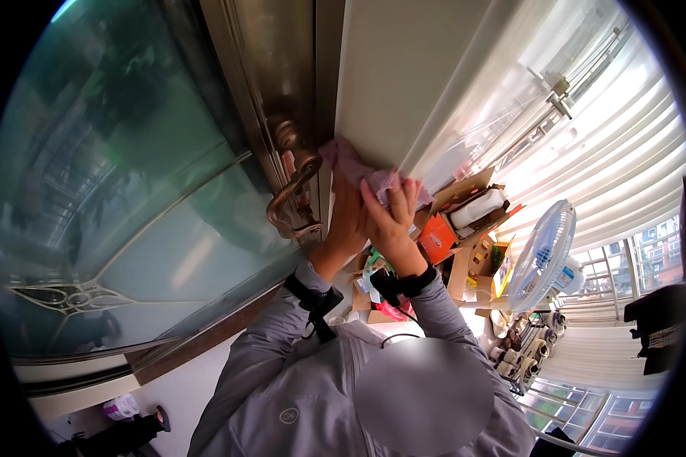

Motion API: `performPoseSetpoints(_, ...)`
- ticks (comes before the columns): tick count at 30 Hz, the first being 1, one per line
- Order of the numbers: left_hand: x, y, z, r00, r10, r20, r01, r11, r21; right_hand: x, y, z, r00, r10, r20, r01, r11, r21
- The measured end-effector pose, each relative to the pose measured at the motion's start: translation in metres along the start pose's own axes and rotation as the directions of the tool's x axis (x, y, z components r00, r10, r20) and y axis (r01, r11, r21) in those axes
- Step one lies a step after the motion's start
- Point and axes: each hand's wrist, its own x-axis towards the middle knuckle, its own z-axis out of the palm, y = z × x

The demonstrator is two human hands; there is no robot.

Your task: The person wipes the frame and glass panels of a sliding balcony door with a purple cloth, covering the vertical frame, handle, and large glass panes.

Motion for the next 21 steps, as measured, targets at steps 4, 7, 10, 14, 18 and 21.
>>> performPoseSetpoints(4, 0.007, 0.005, 0.0, 0.96, 0.201, -0.192, -0.16, 0.964, 0.21, 0.014, 0.003, 0.002, 0.988, 0.074, -0.135, -0.067, 0.996, 0.059)
performPoseSetpoints(7, -0.03, -0.019, 0.012, 0.991, 0.059, -0.119, -0.029, 0.971, 0.238, -0.03, -0.008, 0.026, 0.986, -0.009, -0.167, 0.001, 0.999, -0.045)
performPoseSetpoints(10, -0.045, -0.027, 0.027, 0.997, -0.057, -0.055, 0.069, 0.965, 0.254, -0.09, -0.011, 0.039, 1.0, -0.022, 0.009, 0.023, 0.992, -0.121)
performPoseSetpoints(14, -0.076, -0.036, 0.041, 0.978, -0.206, -0.032, 0.208, 0.969, 0.133, -0.122, -0.022, 0.027, 0.907, -0.032, 0.419, 0.062, 0.996, -0.057)
performPoseSetpoints(18, -0.089, -0.035, 0.041, 0.946, -0.321, -0.035, 0.309, 0.933, -0.184, -0.102, -0.03, 0.009, 0.84, 0.001, 0.542, -0.097, 0.984, 0.148)
performPoseSetpoints(21, -0.088, -0.026, 0.038, 0.928, -0.372, -0.031, 0.323, 0.841, -0.434, -0.099, -0.028, -0.001, 0.86, 0.034, 0.509, -0.201, 0.94, 0.275)
